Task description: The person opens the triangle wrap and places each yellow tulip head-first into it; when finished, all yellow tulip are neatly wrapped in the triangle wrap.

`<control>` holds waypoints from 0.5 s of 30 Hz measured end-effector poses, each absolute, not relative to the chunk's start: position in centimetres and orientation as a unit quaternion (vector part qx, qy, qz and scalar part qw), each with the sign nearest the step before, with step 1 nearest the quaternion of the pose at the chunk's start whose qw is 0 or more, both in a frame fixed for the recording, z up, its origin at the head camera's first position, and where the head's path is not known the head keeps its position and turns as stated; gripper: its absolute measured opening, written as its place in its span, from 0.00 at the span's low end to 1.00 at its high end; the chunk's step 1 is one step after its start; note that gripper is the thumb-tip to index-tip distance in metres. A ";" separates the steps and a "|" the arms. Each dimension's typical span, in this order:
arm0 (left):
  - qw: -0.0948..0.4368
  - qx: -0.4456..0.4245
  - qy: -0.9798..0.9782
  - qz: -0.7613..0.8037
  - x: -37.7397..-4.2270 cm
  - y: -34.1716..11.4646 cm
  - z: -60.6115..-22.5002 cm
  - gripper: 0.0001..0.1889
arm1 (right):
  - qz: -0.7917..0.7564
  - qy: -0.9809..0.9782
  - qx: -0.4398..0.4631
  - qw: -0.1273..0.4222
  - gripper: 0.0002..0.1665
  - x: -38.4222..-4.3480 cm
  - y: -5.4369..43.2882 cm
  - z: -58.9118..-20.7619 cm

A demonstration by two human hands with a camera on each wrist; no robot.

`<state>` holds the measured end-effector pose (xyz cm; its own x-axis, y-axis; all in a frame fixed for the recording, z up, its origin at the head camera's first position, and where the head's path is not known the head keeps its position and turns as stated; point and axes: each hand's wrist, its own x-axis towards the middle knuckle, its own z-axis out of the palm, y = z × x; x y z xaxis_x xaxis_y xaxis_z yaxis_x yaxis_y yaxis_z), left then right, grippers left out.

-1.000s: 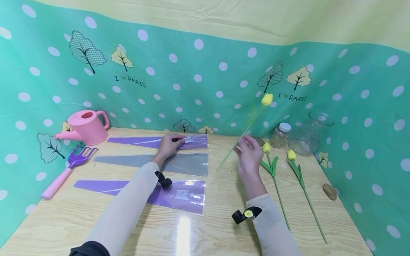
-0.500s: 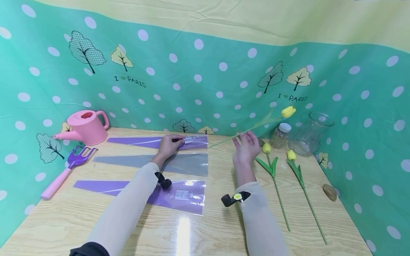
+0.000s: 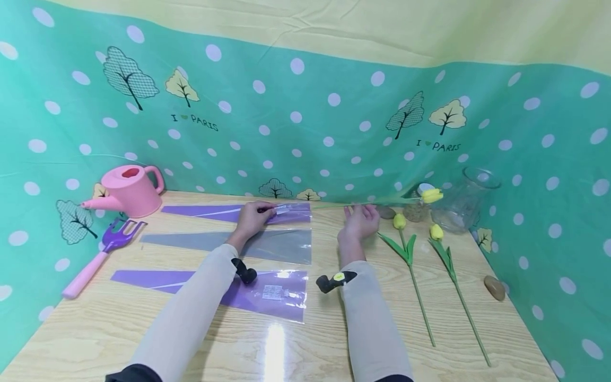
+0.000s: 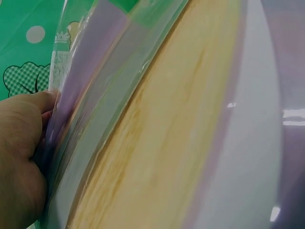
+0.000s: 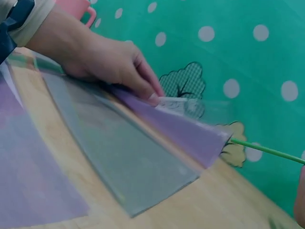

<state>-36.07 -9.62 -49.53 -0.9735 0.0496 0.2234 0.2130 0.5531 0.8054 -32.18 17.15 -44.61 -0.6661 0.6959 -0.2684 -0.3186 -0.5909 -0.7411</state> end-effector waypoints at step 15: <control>0.091 -0.077 -0.880 -0.461 -36.1 -9.7 -49.6 0.11 | 0.854 -0.335 -0.295 0.266 0.18 -32.1 11.6 -46.5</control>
